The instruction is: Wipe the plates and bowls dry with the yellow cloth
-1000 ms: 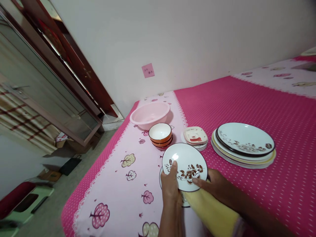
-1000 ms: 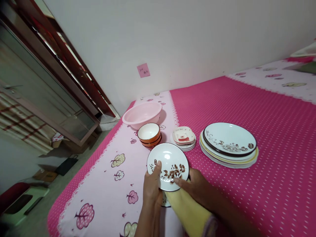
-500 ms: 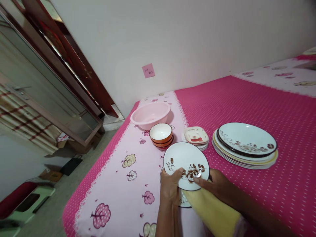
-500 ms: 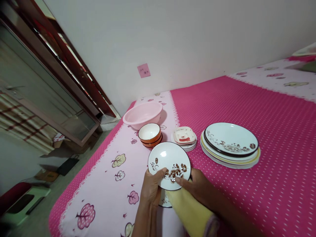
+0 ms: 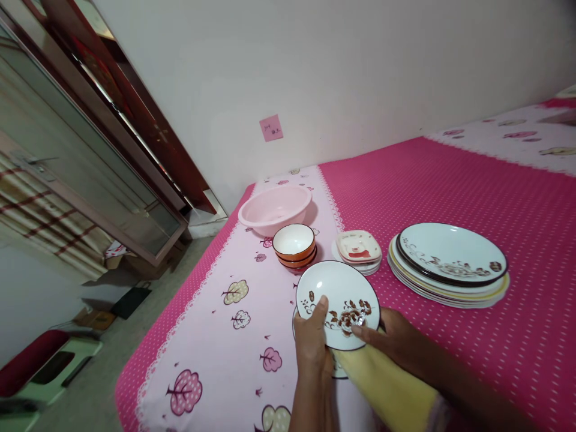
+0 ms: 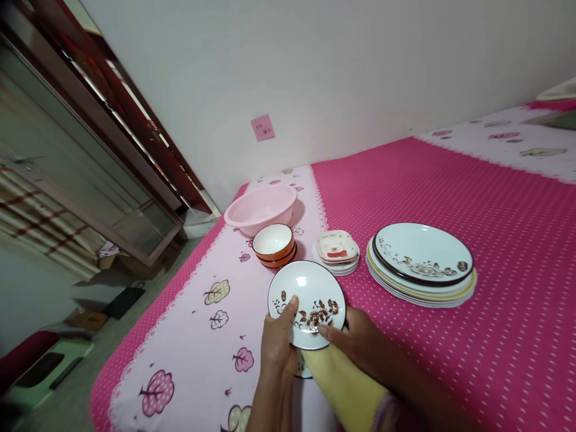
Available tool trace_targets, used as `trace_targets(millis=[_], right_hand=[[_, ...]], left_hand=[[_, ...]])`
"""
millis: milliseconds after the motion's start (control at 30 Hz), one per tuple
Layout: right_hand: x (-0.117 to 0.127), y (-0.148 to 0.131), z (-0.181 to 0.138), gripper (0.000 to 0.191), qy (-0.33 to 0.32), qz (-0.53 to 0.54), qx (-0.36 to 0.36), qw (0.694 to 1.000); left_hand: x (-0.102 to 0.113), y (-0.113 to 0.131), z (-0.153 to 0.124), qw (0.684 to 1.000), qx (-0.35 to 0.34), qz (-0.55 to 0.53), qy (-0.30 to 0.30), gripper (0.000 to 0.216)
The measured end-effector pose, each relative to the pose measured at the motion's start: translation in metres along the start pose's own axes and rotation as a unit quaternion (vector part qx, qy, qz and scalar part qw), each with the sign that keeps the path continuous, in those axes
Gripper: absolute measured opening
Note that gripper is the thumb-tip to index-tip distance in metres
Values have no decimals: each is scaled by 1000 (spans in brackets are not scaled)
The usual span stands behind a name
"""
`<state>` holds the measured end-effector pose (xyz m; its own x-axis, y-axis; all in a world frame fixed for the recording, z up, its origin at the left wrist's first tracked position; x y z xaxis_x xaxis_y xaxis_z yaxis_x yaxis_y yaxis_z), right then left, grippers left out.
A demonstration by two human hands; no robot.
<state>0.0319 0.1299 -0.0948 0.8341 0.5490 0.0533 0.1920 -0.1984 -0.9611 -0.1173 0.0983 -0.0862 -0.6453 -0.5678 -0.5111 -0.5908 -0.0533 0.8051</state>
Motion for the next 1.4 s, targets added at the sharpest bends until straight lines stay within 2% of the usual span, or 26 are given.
trace_targets(millis=[400,633,800,933,1200,1400], right_hand=[[-2,3,1,56,12,-14,-8,1000],[-1,6,2,49,10,-23,-5,1000],[1,18,5,47,17,-27,-22,999],[-1,17,5,48,-1,-15,-10,1000],[-1,4,1,55,7,12,-15,1000],[-1,6,-1,59,14,-1,-28,1000]], left_hand=[[8,3,4,995,-3,76,63,50],[7,1,4,997,11,38,62,52],[5,5,3,997,-18,66,44,42],[7,4,4,997,-18,73,31,51],[-1,9,1,996,-31,58,-61,57],[-1,12,2,992,-56,79,-75,59]])
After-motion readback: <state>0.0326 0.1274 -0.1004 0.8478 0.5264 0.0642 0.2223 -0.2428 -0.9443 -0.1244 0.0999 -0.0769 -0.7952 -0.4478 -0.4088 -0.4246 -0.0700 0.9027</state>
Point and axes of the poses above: each hand's wrist, its own z-axis towards the middle knuckle, its own x-axis out of the back of the hand, y = z × x, the point moved 5 cm from there along z, towards the middle knuckle, and after that the axes turned 5 degrees about -x, right-handed, at the moved point
